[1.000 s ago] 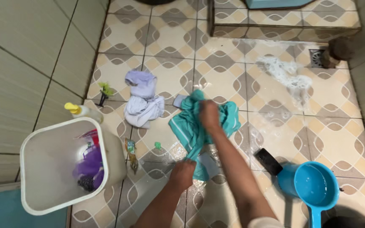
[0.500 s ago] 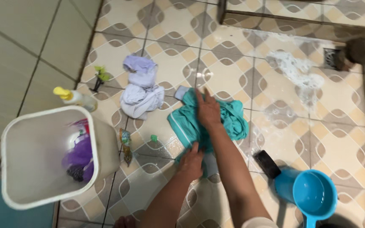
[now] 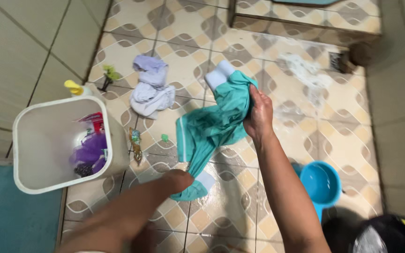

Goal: The person hand-washes clothes on a tiled bathroom floor using a bar of soap and water from a blue scoop. They scrub a white cloth and then a teal garment, repeatedly applying soap and rinsing with water.

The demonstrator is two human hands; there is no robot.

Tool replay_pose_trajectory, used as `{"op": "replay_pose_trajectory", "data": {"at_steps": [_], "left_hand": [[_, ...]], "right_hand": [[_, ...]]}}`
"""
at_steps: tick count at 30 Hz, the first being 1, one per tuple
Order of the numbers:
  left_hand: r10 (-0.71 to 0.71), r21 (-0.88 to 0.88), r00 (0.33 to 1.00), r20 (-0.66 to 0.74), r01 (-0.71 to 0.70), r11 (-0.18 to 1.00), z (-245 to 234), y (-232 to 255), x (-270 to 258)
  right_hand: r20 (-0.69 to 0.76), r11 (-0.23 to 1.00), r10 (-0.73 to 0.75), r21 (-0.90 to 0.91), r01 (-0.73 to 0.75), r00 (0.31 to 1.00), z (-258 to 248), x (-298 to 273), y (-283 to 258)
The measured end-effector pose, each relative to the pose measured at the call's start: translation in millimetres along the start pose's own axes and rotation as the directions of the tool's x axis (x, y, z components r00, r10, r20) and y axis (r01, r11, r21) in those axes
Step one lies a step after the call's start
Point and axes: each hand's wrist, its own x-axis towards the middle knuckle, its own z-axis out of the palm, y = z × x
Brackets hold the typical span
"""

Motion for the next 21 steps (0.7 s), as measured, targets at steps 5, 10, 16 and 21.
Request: {"op": "replay_pose_trajectory", "data": {"at_steps": [5,10,16,21], "left_hand": [[0.093,-0.101,0.973,-0.212,-0.117,0.988,-79.7,36.7,-37.6],[-0.064,-0.300,0.873,-0.483,-0.096,0.949,-88.6,86.0,-5.8],[0.316,0.130,0.915,-0.250,-0.292,0.948,-64.8,84.8,39.4],[0.133,-0.044,0.941,-0.312,-0.154,0.987,-48.4,42.8,64.5]], "right_hand": [[-0.307,0.997,0.079,0.045,-0.069,0.948,-97.6,-67.2,59.3],[-0.759,0.657,0.139,-0.410,-0.633,0.636,-192.7,-193.1,192.4],[-0.656,0.108,-0.122,-0.754,-0.648,0.744,-233.7,-235.8,197.6],[-0.516,0.116,-0.511,-0.834,-0.539,0.688,-253.4,-209.1,166.3]]}}
